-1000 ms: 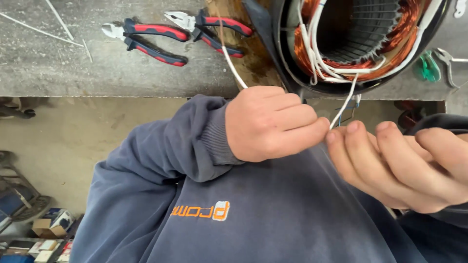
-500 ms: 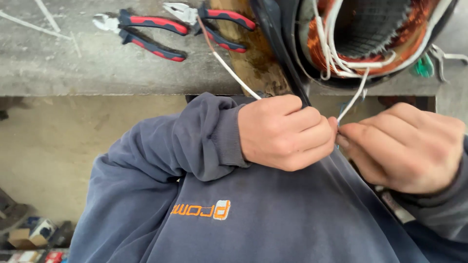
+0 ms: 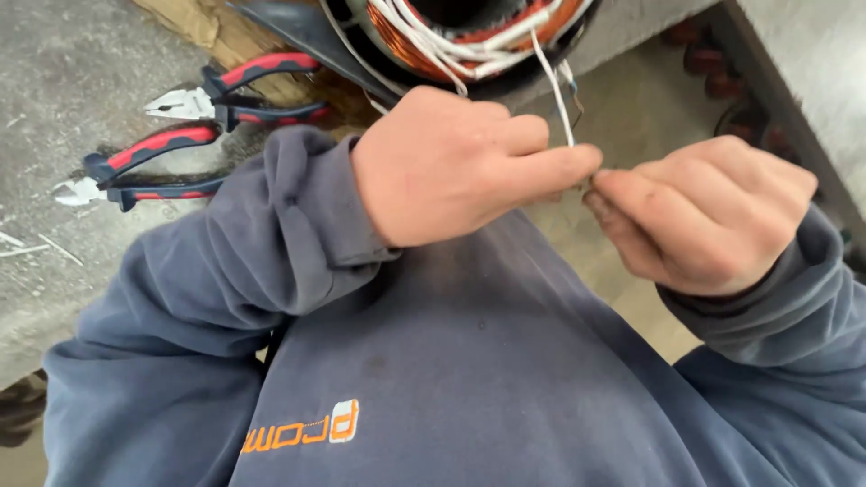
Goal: The person strips the insulation from white and blue wires using a wire stripper and pliers. They then twist the exposed copper strands together by hand and insert the connection into a slot within a motor stator assembly.
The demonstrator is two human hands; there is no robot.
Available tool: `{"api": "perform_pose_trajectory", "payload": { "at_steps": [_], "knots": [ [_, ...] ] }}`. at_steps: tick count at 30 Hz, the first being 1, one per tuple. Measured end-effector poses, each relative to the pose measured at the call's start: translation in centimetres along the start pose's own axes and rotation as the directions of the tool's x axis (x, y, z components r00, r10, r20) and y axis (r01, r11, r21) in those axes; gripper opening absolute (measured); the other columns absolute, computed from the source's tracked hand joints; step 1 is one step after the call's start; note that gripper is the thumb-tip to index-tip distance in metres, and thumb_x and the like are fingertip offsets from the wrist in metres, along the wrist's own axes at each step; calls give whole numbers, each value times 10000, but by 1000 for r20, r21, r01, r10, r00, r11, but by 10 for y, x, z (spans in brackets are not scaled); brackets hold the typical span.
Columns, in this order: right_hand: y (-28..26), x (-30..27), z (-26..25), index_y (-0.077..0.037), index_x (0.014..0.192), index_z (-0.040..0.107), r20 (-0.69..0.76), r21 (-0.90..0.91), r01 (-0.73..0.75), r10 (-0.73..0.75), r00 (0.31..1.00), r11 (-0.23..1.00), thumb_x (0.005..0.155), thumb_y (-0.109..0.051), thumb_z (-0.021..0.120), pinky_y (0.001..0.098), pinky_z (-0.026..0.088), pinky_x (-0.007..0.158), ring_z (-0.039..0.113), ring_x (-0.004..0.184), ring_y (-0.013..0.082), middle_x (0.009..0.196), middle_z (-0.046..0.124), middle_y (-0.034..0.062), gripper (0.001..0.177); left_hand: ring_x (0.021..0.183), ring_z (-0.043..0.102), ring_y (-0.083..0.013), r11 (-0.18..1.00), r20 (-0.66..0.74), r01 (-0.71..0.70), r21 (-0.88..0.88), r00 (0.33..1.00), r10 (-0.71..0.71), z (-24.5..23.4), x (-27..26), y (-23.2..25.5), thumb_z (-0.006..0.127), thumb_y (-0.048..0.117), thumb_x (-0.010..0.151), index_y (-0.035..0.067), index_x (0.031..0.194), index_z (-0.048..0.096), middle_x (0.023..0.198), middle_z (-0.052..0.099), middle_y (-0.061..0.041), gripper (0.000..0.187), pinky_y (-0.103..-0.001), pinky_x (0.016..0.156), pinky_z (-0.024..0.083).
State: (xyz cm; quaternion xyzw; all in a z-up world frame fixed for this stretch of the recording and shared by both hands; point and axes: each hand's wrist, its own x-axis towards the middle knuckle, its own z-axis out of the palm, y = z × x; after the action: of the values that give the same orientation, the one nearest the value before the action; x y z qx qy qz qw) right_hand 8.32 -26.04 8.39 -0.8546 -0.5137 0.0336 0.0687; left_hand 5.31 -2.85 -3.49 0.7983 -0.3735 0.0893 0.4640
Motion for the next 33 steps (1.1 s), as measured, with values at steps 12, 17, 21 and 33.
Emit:
{"api": "perform_pose_trajectory", "payload": {
  "at_steps": [12, 17, 21, 33],
  "knots": [
    [-24, -15, 23, 6, 862, 725, 81, 184, -416, 408, 909, 891, 801, -46, 820, 383, 440, 594, 558, 649, 287, 725, 614, 116, 124, 868, 548, -106, 865, -10, -296, 405, 945, 328, 11, 5, -15, 649, 223, 913, 138, 981, 592, 967, 532, 58, 123, -260, 665, 406],
    [-23, -11, 19, -31, 936, 706, 306, 446, -648, 575, 759, 618, 895, -93, 750, 327, 460, 594, 609, 653, 209, 769, 633, 72, 86, 838, 579, -155, 956, 11, -254, 146, 967, 256, 18, 0, -20, 682, 244, 928, 133, 1028, 609, 1064, 589, 10, 166, -305, 670, 446],
    [-49, -12, 0, 2, 1139, 739, 20, 37, -406, 406, 914, 913, 1044, -45, 788, 369, 501, 697, 629, 767, 289, 885, 692, 129, 117, 878, 651, -213, 981, -4, -97, -166, 995, 98, 17, -5, -19, 696, 228, 1017, 159, 1109, 630, 1005, 597, -3, 133, -380, 694, 484],
    [-97, 112, 185, -26, 1185, 708, -178, 309, 311, -266, 947, 899, 868, -310, 708, 431, 466, 791, 617, 933, 291, 1076, 654, 117, 426, 766, 690, -261, 849, -302, -173, -500, 953, 16, 29, 22, -29, 786, 242, 897, 145, 908, 717, 834, 726, -9, 120, -404, 629, 508]
  ]
}}
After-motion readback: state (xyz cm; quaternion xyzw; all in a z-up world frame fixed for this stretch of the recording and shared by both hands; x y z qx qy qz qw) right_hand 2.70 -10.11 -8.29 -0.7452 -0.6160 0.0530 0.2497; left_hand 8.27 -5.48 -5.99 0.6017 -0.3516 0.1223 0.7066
